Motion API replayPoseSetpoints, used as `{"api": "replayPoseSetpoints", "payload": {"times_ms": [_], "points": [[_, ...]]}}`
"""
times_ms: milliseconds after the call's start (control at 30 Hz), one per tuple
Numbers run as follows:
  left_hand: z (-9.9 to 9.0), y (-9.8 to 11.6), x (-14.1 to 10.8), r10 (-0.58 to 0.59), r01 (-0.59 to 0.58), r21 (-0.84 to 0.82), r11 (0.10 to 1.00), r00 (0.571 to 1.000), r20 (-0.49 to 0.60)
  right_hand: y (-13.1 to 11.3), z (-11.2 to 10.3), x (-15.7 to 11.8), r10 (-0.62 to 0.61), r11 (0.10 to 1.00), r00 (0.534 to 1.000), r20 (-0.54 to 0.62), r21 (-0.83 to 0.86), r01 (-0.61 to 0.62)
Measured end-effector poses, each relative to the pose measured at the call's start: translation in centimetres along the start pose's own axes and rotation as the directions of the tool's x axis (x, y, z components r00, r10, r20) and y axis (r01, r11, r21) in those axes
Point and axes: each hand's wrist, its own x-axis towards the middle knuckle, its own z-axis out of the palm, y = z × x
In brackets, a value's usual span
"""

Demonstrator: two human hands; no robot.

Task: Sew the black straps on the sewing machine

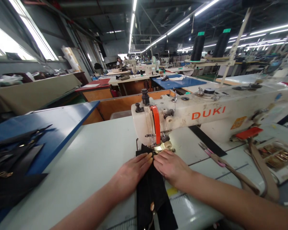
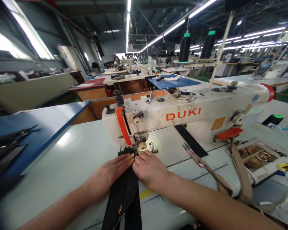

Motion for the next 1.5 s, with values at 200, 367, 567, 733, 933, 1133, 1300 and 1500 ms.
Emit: {"api": "replayPoseSetpoints", "payload": {"times_ms": [200,367,567,733,933,1133,1300,1500], "points": [[-2.1,5.6,-3.0,0.202,-0.199,-0.041,0.979,0.977,0.071,-0.9,-1.4,-1.0,0.024,0.999,1.0,0.006,-0.027,-0.023],[-1.6,7.0,-4.6,0.19,-0.188,-0.118,0.975,0.982,-0.001,-2.8,-2.8,-3.6,0.12,0.992,0.993,-0.003,0.04,-0.12],[-1.5,6.5,-4.4,0.2,-0.204,-0.148,0.968,0.979,-0.043,-6.8,-4.1,-9.3,0.224,0.898,0.97,-0.092,0.407,-0.169],[-1.4,6.5,-4.5,0.204,-0.206,-0.119,0.971,0.979,-0.029,-9.3,-4.0,-10.7,0.201,0.899,0.952,-0.229,0.429,-0.087],[-0.8,6.7,-4.8,0.194,-0.198,-0.119,0.973,0.98,-0.042,-8.8,-2.2,-10.3,0.098,0.952,0.926,-0.365,0.305,0.02],[-0.3,6.7,-4.7,0.186,-0.196,-0.133,0.972,0.979,-0.082,-8.3,-2.2,-10.2,0.042,0.957,0.921,-0.388,0.28,0.075],[-0.2,6.6,-4.8,0.193,-0.203,-0.136,0.97,0.978,-0.085,-8.2,-2.1,-10.2,0.028,0.957,0.918,-0.396,0.275,0.09],[-0.4,6.6,-4.8,0.191,-0.194,-0.146,0.97,0.981,-0.035,-8.2,-2.2,-10.1,0.01,0.955,0.911,-0.413,0.273,0.114]]}}
